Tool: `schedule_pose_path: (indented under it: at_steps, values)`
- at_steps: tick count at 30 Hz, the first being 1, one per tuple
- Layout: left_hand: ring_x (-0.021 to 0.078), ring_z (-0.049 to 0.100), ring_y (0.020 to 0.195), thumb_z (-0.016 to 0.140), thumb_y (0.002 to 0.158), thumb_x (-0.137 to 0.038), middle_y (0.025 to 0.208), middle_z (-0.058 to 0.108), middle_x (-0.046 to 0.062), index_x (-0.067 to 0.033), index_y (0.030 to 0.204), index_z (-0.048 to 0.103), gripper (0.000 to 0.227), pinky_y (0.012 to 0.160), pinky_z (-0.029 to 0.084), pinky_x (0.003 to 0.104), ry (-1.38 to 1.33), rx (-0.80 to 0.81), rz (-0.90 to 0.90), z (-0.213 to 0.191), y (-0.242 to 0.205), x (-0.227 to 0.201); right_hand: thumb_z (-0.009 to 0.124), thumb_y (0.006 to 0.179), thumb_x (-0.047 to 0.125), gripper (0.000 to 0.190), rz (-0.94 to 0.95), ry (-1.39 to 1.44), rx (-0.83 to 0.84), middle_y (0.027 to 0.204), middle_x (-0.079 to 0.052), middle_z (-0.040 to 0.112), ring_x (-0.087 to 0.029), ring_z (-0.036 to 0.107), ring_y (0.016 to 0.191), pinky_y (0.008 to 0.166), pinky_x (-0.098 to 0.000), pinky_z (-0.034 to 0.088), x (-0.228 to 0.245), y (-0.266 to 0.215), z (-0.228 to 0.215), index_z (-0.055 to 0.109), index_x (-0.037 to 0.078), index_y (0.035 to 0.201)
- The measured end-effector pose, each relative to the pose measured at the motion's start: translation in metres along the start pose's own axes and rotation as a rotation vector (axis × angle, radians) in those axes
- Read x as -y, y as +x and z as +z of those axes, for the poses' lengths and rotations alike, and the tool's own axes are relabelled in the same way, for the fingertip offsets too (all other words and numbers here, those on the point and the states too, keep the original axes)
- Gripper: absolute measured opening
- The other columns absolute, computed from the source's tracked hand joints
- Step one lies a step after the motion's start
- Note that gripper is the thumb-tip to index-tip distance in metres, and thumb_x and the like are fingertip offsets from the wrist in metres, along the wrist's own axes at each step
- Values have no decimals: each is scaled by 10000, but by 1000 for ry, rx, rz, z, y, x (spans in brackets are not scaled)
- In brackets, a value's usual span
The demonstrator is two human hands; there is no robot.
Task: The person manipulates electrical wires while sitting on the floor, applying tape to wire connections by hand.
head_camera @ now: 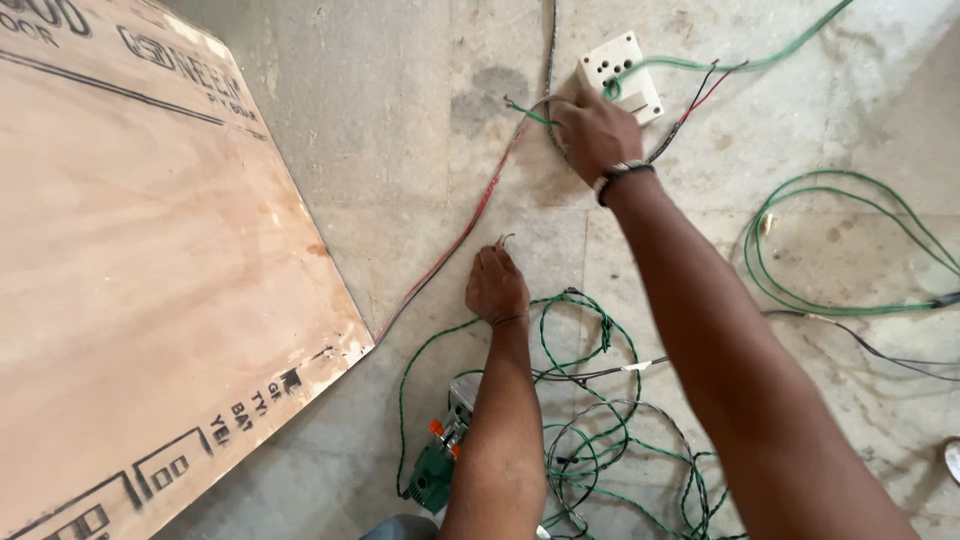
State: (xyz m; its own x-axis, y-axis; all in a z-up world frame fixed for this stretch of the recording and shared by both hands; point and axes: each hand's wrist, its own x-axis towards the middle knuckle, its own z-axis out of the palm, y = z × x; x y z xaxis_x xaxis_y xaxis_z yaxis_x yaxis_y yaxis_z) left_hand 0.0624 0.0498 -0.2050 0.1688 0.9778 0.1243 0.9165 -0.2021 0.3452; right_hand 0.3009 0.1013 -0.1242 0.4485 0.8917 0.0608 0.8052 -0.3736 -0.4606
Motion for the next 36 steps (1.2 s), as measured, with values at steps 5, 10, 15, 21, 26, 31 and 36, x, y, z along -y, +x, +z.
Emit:
schedule_pose_path:
  at_steps: [5,10,15,21,26,31,36]
  values:
    - [299,683,708,559,1055,-299,819,675,65,-133,856,587,260,578,533,434,17,-78,59,0,-3,1,756,956,142,159,161,413,-177,1122,-132,679,-236,637,777,671,-370,534,-31,-90,-80,740,34,1072]
    - [299,687,698,562,1046,-321,808,677,66,-130,845,569,277,561,527,442,18,-106,51,11,-1,2,779,909,220,187,248,-8,171,841,-171,692,-285,647,786,698,-411,521,-109,-235,-127,768,66,1014]
    - [302,693,700,555,1034,-331,806,687,69,-127,844,572,279,554,528,445,10,-137,43,27,1,7,734,894,278,249,550,104,562,901,-118,801,-260,709,781,714,-392,586,-129,-334,-121,784,141,1096]
    - [250,676,643,531,1059,-372,748,687,42,-126,898,671,326,542,516,410,-270,46,-92,32,14,14,672,966,275,229,336,210,378,922,-89,795,-218,749,794,742,-352,569,-78,-309,-170,786,96,1050]
    - [87,468,528,529,1080,-415,676,563,-27,-74,907,703,420,475,401,300,-959,589,-184,-57,30,-84,660,980,195,217,103,660,97,918,-63,771,-133,752,855,740,-286,578,-14,-283,-236,689,-8,1052]
    - [44,416,574,586,1079,-344,709,529,-46,-77,946,697,319,499,359,243,-1384,873,212,-200,2,-191,666,994,152,156,45,858,28,886,-43,769,-64,544,674,605,-243,468,20,-291,-277,705,3,1015]
    - [33,457,598,627,1040,-311,757,626,-39,-48,1033,742,287,510,393,219,-1400,900,313,-300,-73,-208,684,974,159,148,83,877,-53,839,-6,725,-48,586,699,628,-228,519,39,-332,-287,716,19,1007]
